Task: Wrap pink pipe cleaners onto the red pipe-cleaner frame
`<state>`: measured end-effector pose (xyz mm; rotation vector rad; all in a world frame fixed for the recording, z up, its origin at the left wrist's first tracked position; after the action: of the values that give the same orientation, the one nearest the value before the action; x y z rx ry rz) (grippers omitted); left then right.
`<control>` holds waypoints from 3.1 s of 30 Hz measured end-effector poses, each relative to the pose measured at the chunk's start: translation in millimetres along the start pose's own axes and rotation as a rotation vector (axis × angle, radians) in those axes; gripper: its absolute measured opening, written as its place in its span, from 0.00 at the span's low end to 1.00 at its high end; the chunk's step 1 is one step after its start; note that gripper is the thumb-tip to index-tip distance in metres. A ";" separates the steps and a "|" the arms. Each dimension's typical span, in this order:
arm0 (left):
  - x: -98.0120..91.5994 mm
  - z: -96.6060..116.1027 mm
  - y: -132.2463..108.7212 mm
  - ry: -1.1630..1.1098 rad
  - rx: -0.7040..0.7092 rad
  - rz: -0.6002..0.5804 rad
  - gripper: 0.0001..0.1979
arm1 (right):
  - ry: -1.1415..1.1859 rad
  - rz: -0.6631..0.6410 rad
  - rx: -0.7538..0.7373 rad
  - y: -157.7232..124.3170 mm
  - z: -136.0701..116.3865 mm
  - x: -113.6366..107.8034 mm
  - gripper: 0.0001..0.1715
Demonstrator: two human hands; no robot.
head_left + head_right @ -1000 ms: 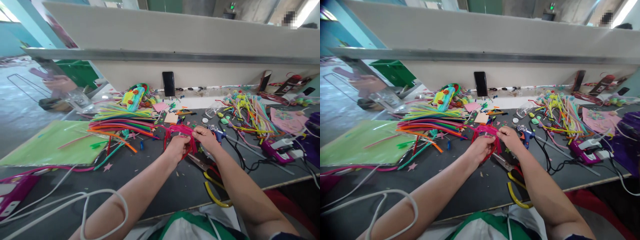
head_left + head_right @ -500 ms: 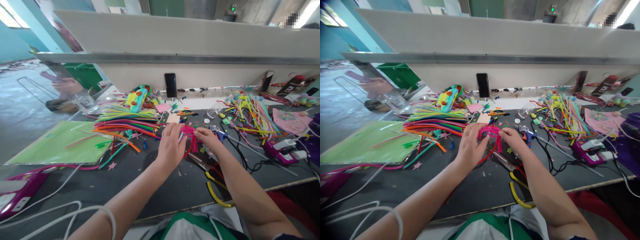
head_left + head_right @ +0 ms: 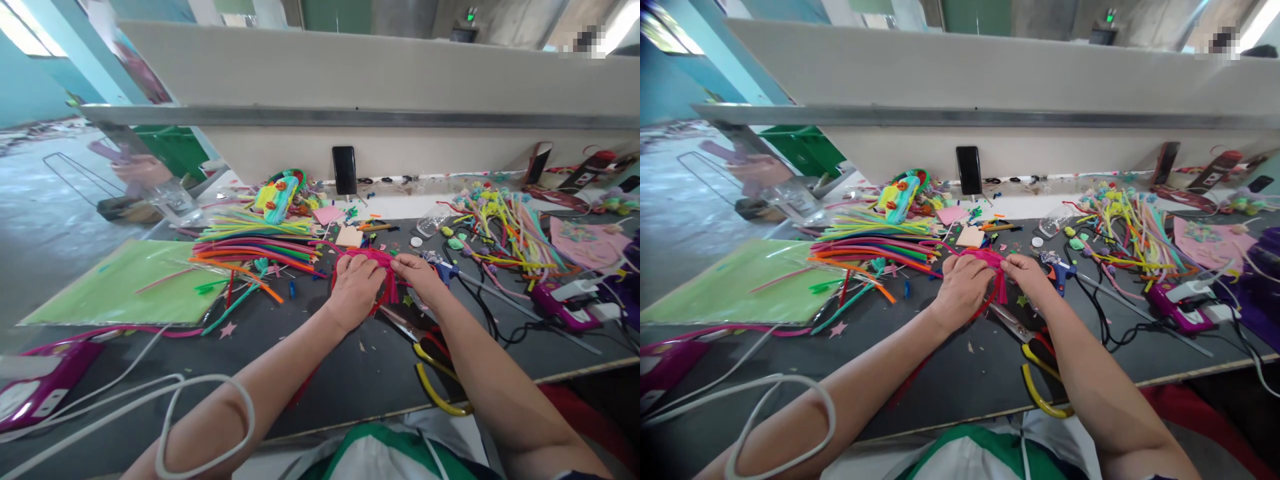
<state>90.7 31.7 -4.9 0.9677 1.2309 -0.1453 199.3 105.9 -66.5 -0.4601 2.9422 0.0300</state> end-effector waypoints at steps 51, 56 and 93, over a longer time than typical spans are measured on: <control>30.3 -85.8 -42.1 -1.358 -0.836 0.723 0.18 | 0.043 0.177 -0.043 1.8 -5.0 -34.9 0.17; 24.5 -77.7 -40.3 -1.312 -0.781 0.717 0.16 | -0.127 0.175 -0.014 -1.3 -6.5 -32.3 0.16; 31.7 -77.0 -42.5 -1.285 -0.776 0.700 0.18 | -0.222 0.294 -0.117 -5.2 -21.4 -32.4 0.29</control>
<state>22.4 71.1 -55.2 0.3759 -0.2880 0.2393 227.9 109.7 -40.1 -0.0313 2.7693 0.2715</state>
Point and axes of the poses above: each hand's wrist, its own y-axis towards the middle knuckle, its own x-axis out of the palm, z = x × y, the point moved 9 cm from there along y, towards the middle knuckle, and after that the axes turned 8 degrees about x, right-handed, at the moved point
